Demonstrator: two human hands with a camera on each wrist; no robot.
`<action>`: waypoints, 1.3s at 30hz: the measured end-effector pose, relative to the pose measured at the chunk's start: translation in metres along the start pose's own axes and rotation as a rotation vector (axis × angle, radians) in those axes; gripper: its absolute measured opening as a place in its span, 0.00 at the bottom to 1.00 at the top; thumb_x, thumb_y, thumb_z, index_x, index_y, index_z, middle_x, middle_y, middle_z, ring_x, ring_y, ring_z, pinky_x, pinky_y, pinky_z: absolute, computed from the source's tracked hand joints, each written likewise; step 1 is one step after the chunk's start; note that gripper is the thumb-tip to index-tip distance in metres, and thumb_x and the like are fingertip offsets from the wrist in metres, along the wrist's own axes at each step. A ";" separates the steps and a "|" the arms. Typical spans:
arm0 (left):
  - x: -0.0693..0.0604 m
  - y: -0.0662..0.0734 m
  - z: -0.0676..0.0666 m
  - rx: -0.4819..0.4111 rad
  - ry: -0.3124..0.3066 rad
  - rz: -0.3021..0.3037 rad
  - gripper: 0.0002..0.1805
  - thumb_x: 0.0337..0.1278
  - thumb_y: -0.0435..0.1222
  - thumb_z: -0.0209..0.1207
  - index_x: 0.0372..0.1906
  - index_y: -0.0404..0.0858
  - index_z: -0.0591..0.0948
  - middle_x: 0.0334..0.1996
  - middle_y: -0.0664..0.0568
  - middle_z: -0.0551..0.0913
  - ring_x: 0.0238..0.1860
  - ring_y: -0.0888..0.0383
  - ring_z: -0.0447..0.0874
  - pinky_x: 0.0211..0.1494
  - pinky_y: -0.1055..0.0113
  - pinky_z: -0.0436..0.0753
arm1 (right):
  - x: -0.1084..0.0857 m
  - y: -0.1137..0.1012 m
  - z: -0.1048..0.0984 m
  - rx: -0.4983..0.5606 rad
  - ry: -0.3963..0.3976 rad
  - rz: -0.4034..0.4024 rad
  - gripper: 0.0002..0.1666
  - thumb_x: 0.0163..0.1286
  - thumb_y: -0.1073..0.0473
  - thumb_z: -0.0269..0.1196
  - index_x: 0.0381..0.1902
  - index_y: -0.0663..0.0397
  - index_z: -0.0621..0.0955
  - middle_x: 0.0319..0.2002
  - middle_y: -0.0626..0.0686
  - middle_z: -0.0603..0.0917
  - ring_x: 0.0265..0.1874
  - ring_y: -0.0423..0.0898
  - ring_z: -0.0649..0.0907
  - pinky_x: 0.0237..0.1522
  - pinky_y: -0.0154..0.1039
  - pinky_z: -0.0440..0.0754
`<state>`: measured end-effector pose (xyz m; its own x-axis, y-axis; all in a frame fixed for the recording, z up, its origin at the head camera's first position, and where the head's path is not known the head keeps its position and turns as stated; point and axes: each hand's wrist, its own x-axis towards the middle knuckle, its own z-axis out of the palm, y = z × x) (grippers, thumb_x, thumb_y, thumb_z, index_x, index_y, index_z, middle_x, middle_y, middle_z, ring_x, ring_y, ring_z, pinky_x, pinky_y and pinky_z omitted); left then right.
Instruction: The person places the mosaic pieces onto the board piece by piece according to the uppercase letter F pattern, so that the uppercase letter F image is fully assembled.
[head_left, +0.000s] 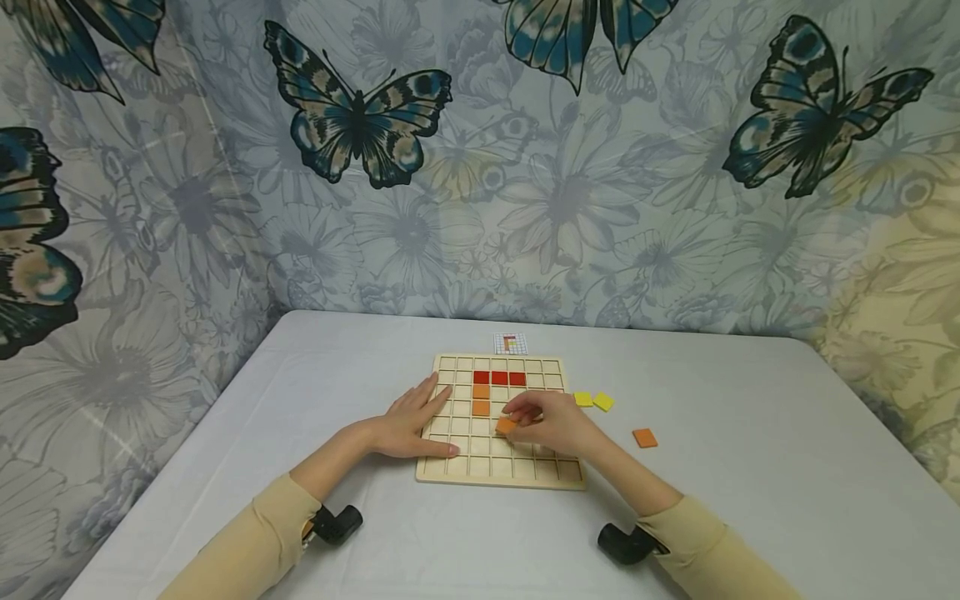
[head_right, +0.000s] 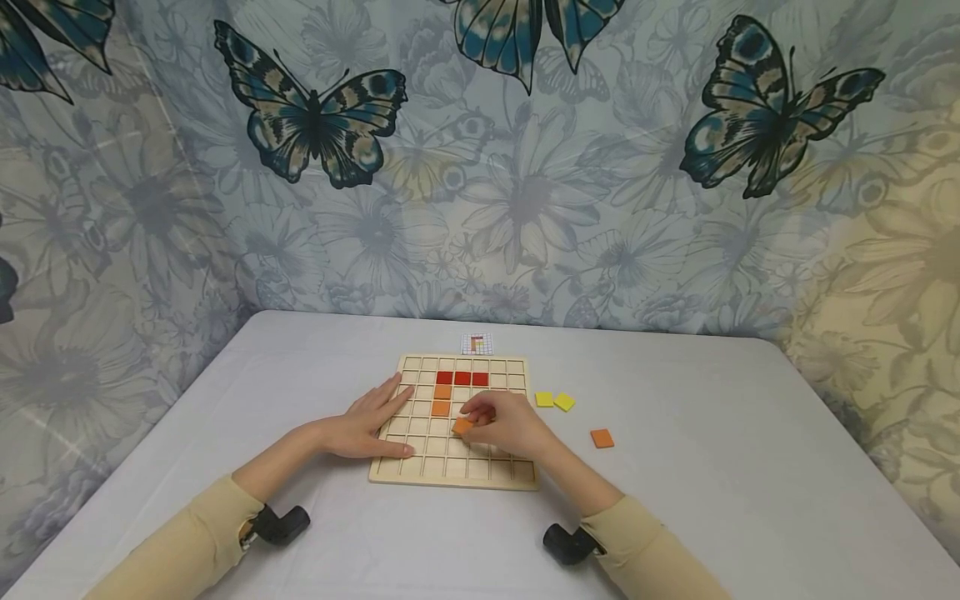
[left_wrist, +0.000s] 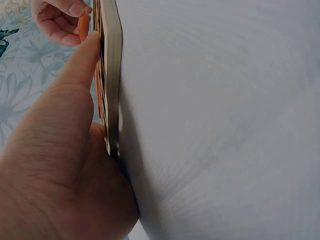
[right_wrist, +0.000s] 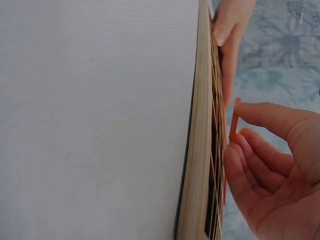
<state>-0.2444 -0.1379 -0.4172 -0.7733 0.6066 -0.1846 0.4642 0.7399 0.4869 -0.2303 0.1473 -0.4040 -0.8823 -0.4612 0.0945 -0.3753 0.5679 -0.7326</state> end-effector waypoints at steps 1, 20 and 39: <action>0.000 0.000 0.000 -0.001 0.000 -0.003 0.57 0.56 0.66 0.56 0.79 0.41 0.43 0.77 0.41 0.29 0.76 0.46 0.28 0.75 0.48 0.37 | 0.001 -0.001 0.001 -0.003 0.000 -0.006 0.15 0.55 0.63 0.73 0.42 0.55 0.85 0.33 0.46 0.83 0.33 0.41 0.80 0.38 0.34 0.80; -0.001 0.003 -0.001 -0.010 0.003 0.005 0.56 0.57 0.64 0.57 0.79 0.40 0.44 0.77 0.40 0.30 0.76 0.46 0.27 0.75 0.48 0.36 | 0.020 -0.018 0.019 -0.112 -0.017 -0.093 0.11 0.56 0.66 0.73 0.38 0.54 0.85 0.33 0.46 0.84 0.32 0.41 0.78 0.36 0.33 0.79; -0.001 0.002 -0.001 -0.009 0.005 0.006 0.56 0.57 0.64 0.57 0.79 0.41 0.44 0.77 0.40 0.29 0.76 0.46 0.28 0.75 0.48 0.37 | 0.018 -0.017 0.019 -0.057 -0.065 -0.102 0.11 0.59 0.65 0.71 0.41 0.53 0.85 0.35 0.45 0.85 0.36 0.41 0.81 0.43 0.35 0.81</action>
<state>-0.2424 -0.1372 -0.4153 -0.7725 0.6097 -0.1773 0.4652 0.7335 0.4955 -0.2341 0.1167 -0.4024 -0.8193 -0.5604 0.1214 -0.4793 0.5531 -0.6814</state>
